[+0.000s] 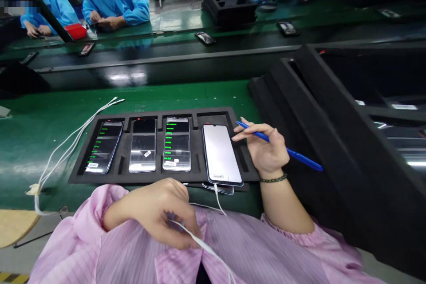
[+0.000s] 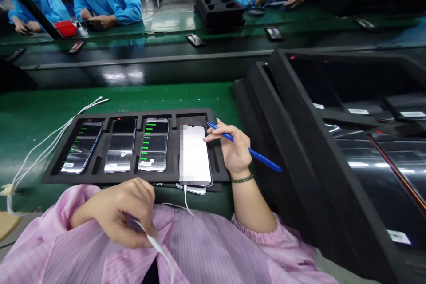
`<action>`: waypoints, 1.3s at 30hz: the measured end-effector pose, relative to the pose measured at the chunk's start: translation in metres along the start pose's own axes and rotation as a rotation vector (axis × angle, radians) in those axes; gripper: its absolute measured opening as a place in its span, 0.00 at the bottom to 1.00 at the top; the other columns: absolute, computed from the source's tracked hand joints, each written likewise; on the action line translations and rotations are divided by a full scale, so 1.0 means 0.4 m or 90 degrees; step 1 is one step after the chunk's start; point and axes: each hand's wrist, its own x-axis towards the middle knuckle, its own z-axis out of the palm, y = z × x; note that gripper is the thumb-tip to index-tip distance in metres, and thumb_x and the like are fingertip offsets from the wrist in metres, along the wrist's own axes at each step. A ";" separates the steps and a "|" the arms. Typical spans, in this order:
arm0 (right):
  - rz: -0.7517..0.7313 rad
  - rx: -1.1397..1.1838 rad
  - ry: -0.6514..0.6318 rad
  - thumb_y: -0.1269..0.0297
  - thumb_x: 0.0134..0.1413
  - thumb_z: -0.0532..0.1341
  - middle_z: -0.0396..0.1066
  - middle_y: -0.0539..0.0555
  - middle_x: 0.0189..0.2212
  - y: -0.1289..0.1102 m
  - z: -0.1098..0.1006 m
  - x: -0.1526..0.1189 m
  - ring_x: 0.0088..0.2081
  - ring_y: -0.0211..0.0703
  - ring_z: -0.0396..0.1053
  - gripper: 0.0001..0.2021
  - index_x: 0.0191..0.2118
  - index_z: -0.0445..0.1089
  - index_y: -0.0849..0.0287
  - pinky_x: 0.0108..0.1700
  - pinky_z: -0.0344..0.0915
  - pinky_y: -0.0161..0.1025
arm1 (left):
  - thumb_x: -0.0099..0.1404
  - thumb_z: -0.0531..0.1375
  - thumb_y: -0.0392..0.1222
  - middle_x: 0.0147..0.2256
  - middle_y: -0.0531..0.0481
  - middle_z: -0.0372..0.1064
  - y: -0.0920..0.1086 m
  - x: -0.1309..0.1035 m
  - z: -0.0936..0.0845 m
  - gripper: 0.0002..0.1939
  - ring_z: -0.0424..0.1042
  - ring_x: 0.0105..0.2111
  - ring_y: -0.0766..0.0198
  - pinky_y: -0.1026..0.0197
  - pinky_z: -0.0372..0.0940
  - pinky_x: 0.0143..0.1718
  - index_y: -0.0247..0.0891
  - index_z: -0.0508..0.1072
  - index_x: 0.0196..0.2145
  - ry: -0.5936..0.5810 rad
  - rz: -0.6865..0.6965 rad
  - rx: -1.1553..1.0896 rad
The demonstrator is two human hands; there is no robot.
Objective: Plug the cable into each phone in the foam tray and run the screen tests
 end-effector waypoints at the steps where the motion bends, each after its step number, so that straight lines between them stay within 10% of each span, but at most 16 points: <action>1: -0.002 -0.007 -0.008 0.45 0.62 0.56 0.77 0.51 0.23 -0.002 0.000 0.000 0.36 0.50 0.77 0.20 0.33 0.79 0.52 0.65 0.56 0.60 | 0.66 0.63 0.37 0.18 0.53 0.71 -0.001 0.000 0.000 0.07 0.64 0.17 0.72 0.64 0.61 0.26 0.34 0.77 0.29 -0.006 0.000 -0.002; 15: -0.024 -0.052 -0.061 0.44 0.65 0.51 0.76 0.52 0.23 -0.010 0.000 -0.003 0.39 0.53 0.76 0.23 0.34 0.78 0.52 0.68 0.48 0.66 | 0.66 0.64 0.38 0.19 0.54 0.71 -0.009 -0.002 0.011 0.06 0.64 0.18 0.71 0.64 0.60 0.26 0.35 0.76 0.30 -0.047 0.000 -0.016; 32: -0.137 -0.241 -0.361 0.49 0.68 0.50 0.78 0.50 0.30 -0.044 -0.020 0.002 0.47 0.53 0.74 0.23 0.33 0.81 0.48 0.72 0.27 0.64 | 0.68 0.61 0.43 0.21 0.53 0.72 -0.013 -0.003 0.017 0.10 0.67 0.20 0.70 0.63 0.61 0.29 0.38 0.74 0.29 -0.082 -0.061 -0.014; 39: -0.173 -0.237 -0.279 0.52 0.67 0.51 0.75 0.50 0.25 -0.039 -0.024 0.002 0.42 0.53 0.75 0.22 0.31 0.80 0.49 0.71 0.29 0.68 | 0.69 0.61 0.41 0.22 0.52 0.73 -0.007 0.003 0.014 0.10 0.67 0.20 0.70 0.63 0.61 0.29 0.37 0.74 0.29 -0.076 -0.033 -0.011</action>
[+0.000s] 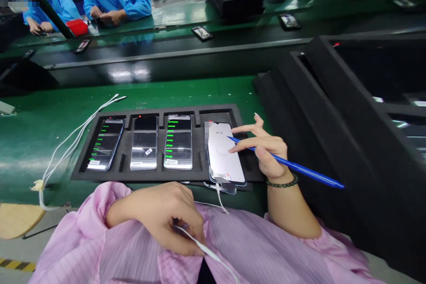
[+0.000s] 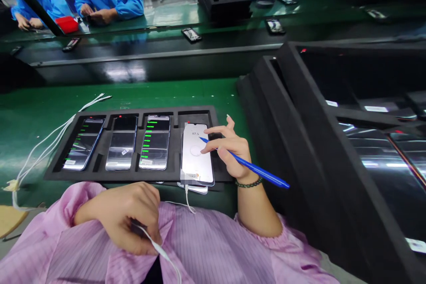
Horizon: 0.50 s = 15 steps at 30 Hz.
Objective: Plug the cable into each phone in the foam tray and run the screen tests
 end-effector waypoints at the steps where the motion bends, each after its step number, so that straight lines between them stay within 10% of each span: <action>1: -0.002 0.002 0.012 0.52 0.68 0.51 0.76 0.50 0.25 -0.002 0.001 0.001 0.41 0.53 0.75 0.22 0.32 0.80 0.49 0.71 0.29 0.69 | 0.69 0.61 0.41 0.21 0.52 0.73 0.001 0.001 0.000 0.10 0.67 0.20 0.70 0.63 0.61 0.29 0.36 0.74 0.29 0.004 0.005 0.000; 8: 0.042 -0.010 -0.066 0.48 0.65 0.54 0.77 0.51 0.28 -0.011 0.003 0.005 0.43 0.52 0.76 0.21 0.30 0.81 0.48 0.72 0.31 0.64 | 0.69 0.61 0.42 0.21 0.52 0.73 -0.002 0.002 0.002 0.11 0.66 0.20 0.70 0.63 0.61 0.29 0.36 0.74 0.29 0.003 0.007 0.001; 15: 0.083 -0.043 0.047 0.41 0.63 0.54 0.77 0.51 0.26 -0.015 0.014 0.010 0.37 0.52 0.76 0.25 0.27 0.80 0.48 0.72 0.41 0.64 | 0.69 0.60 0.45 0.21 0.51 0.73 -0.011 -0.002 0.004 0.12 0.67 0.20 0.70 0.63 0.62 0.29 0.38 0.75 0.29 -0.021 -0.030 0.002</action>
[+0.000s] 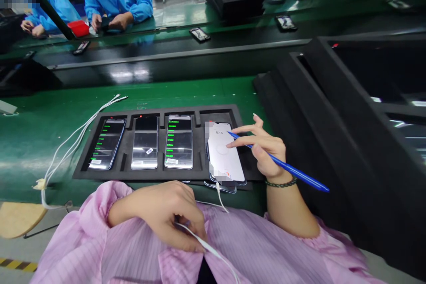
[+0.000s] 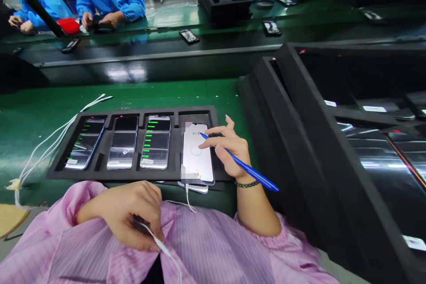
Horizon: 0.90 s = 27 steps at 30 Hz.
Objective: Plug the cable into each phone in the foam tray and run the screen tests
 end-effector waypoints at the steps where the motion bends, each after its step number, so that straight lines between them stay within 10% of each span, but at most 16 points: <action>1: 0.016 0.018 0.044 0.40 0.63 0.53 0.77 0.52 0.25 -0.006 0.003 0.000 0.36 0.52 0.75 0.26 0.26 0.80 0.49 0.70 0.47 0.64 | 0.69 0.60 0.45 0.21 0.51 0.72 -0.001 0.000 0.001 0.12 0.67 0.20 0.70 0.63 0.61 0.29 0.38 0.76 0.29 0.000 -0.001 -0.004; 5: 0.111 0.135 0.240 0.34 0.65 0.45 0.70 0.55 0.16 -0.053 0.004 -0.007 0.24 0.49 0.72 0.36 0.22 0.77 0.53 0.38 0.73 0.53 | 0.68 0.62 0.45 0.20 0.51 0.72 -0.005 0.002 0.002 0.12 0.65 0.19 0.71 0.63 0.61 0.27 0.36 0.76 0.29 0.005 0.013 -0.024; 8: 0.176 0.182 0.267 0.34 0.63 0.50 0.61 0.52 0.09 -0.103 -0.004 -0.020 0.12 0.40 0.60 0.35 0.20 0.75 0.56 0.15 0.54 0.38 | 0.69 0.62 0.47 0.20 0.50 0.72 -0.006 0.001 0.000 0.13 0.65 0.19 0.70 0.63 0.61 0.28 0.36 0.77 0.30 -0.001 0.001 -0.032; 15: 0.351 0.226 0.073 0.56 0.49 0.72 0.68 0.47 0.17 -0.171 -0.003 -0.079 0.15 0.35 0.63 0.12 0.31 0.74 0.58 0.14 0.57 0.32 | 0.69 0.62 0.48 0.24 0.48 0.75 -0.005 -0.001 -0.003 0.12 0.70 0.22 0.68 0.62 0.64 0.32 0.37 0.79 0.34 -0.037 -0.025 -0.030; 27: 0.333 0.273 0.106 0.73 0.42 0.60 0.54 0.42 0.09 -0.164 0.018 -0.108 0.11 0.31 0.51 0.10 0.18 0.60 0.56 0.14 0.47 0.29 | 0.68 0.63 0.44 0.24 0.49 0.75 -0.004 0.009 0.002 0.11 0.69 0.22 0.69 0.63 0.64 0.31 0.35 0.79 0.33 -0.024 -0.009 -0.059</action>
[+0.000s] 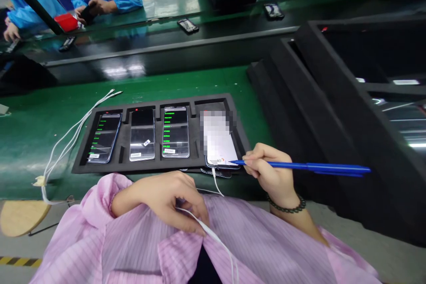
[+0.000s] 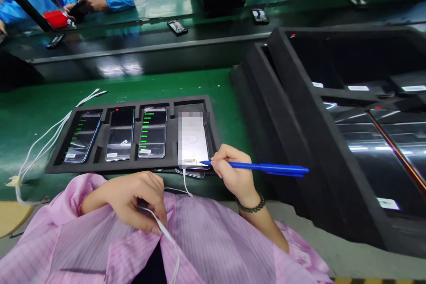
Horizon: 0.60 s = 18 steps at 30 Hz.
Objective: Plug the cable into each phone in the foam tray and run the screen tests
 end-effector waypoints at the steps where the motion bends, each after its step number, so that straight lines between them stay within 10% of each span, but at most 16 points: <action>1: -0.002 -0.008 -0.001 0.72 0.42 0.60 0.54 0.42 0.09 0.000 0.001 -0.001 0.11 0.31 0.51 0.10 0.17 0.60 0.56 0.14 0.47 0.29 | 0.68 0.63 0.45 0.24 0.48 0.75 0.000 0.001 0.000 0.11 0.69 0.22 0.69 0.63 0.64 0.31 0.35 0.79 0.33 -0.001 -0.003 0.000; 18: 0.018 -0.058 0.020 0.70 0.42 0.59 0.50 0.43 0.09 0.008 -0.008 -0.006 0.12 0.31 0.49 0.12 0.17 0.56 0.55 0.15 0.46 0.32 | 0.67 0.64 0.42 0.24 0.48 0.76 -0.002 0.000 -0.002 0.08 0.71 0.22 0.68 0.63 0.64 0.31 0.35 0.79 0.33 -0.011 -0.020 -0.014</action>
